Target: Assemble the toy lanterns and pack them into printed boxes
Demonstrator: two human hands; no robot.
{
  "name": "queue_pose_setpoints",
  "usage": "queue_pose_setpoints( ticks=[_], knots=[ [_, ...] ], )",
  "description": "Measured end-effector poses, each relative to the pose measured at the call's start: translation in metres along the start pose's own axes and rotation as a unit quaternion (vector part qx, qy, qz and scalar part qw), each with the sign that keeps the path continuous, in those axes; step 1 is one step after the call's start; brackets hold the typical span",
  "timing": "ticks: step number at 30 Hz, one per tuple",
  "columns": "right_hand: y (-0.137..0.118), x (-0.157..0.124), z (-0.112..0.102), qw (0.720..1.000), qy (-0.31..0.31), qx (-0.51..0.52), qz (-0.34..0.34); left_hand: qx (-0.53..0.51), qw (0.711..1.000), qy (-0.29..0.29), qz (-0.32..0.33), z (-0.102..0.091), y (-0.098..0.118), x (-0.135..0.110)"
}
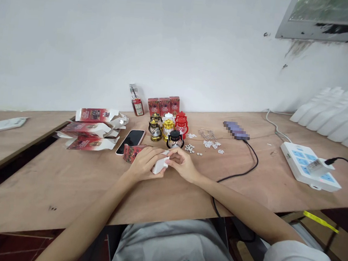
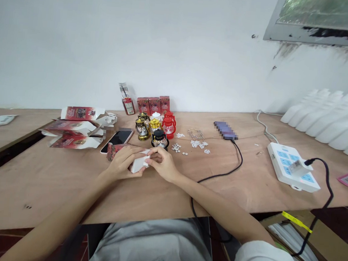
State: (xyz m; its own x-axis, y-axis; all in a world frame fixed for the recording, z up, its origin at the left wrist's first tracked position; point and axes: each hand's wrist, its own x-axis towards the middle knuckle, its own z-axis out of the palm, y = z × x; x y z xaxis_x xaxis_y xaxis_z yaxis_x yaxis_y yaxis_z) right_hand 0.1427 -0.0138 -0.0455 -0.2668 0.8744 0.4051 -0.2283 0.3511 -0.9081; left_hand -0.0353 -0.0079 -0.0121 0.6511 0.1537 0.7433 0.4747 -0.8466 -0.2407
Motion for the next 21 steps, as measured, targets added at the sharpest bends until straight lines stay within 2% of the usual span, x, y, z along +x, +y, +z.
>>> queue_pose_setpoints(
  ticks=[3,8,11,13,15,17,19,21],
  knots=[
    [0.000,0.000,-0.002,1.000,0.005,-0.005,0.007,0.004,1.000,0.006,0.015,0.001,0.003,0.000],
    [-0.007,0.001,-0.006,0.993,-0.115,0.028,0.022,-0.022,0.997,0.047,0.048,0.003,0.004,-0.006],
    [-0.010,0.001,-0.007,0.987,-0.141,0.060,0.045,-0.039,0.994,0.066,0.081,0.008,0.003,-0.015],
    [-0.012,0.001,-0.006,0.986,-0.151,0.060,0.041,-0.032,0.995,0.063,0.072,0.012,0.003,-0.024],
    [-0.013,0.000,-0.007,0.987,-0.155,0.035,-0.004,0.003,0.998,0.062,0.011,0.013,0.004,-0.030],
    [-0.014,-0.001,-0.008,0.983,-0.154,-0.043,-0.087,0.042,0.992,0.098,-0.074,0.011,0.005,-0.031],
    [-0.014,-0.002,-0.011,0.959,-0.155,-0.168,-0.169,0.074,0.971,0.170,-0.153,0.005,0.006,-0.026],
    [-0.011,-0.002,-0.016,0.917,-0.151,-0.293,-0.225,0.101,0.942,0.225,-0.229,-0.002,0.007,-0.017]
  ],
)
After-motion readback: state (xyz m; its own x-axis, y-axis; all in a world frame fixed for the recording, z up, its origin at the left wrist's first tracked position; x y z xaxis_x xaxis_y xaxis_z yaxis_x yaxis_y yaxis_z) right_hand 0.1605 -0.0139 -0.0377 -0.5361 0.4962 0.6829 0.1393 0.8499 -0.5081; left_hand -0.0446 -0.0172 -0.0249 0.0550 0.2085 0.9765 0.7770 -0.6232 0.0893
